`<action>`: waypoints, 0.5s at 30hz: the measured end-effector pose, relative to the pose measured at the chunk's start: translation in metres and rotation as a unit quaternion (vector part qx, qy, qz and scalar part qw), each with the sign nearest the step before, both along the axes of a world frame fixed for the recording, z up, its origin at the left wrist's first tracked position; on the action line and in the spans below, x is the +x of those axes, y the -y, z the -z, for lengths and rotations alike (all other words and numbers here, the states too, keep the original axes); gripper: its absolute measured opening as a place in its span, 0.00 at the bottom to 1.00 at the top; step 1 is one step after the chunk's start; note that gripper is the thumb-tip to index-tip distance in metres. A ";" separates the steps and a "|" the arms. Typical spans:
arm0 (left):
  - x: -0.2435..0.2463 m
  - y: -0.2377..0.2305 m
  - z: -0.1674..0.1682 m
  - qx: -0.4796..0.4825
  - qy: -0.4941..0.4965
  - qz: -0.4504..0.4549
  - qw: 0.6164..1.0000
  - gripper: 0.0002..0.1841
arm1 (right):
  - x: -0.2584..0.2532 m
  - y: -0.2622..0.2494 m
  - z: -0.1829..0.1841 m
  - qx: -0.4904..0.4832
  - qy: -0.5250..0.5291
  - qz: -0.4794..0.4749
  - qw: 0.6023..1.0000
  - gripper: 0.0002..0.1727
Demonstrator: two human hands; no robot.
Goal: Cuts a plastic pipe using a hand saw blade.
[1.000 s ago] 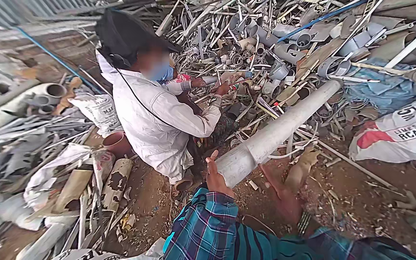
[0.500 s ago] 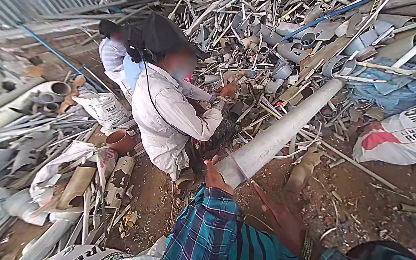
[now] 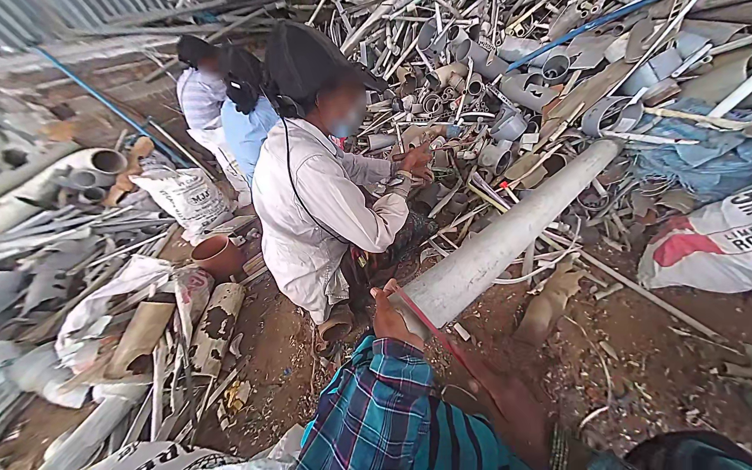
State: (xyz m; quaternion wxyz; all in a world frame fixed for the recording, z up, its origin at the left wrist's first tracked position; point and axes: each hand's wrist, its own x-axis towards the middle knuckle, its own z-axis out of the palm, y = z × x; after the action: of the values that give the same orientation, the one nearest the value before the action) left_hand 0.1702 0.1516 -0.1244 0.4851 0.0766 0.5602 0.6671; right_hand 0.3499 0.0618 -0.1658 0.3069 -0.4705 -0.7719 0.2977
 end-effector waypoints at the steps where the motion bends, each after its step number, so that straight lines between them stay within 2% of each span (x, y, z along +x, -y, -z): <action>1: 0.004 0.000 -0.004 -0.003 0.000 0.000 1.000 0.29 | -0.004 0.006 -0.006 -0.003 0.006 -0.025 1.000 0.27; 5: 0.006 0.000 -0.006 0.028 0.009 0.006 1.000 0.29 | -0.002 0.000 0.001 0.021 0.040 -0.038 0.998 0.27; 9: 0.003 0.000 -0.005 0.040 0.030 0.016 0.999 0.30 | -0.008 0.005 0.010 0.061 0.013 -0.021 0.998 0.27; 11: 0.005 -0.002 -0.003 0.043 0.030 -0.008 0.999 0.28 | -0.009 0.009 0.008 0.059 0.006 -0.012 0.998 0.26; 15: -0.006 -0.005 0.025 0.027 -0.030 -0.019 0.999 0.31 | 0.003 -0.013 0.021 0.048 -0.013 0.077 0.996 0.29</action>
State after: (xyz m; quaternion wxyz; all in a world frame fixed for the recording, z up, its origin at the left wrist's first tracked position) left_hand 0.1645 0.1570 -0.1496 0.4530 0.0997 0.5576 0.6885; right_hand 0.3532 0.0744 -0.1866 0.3614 -0.5091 -0.7427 0.2419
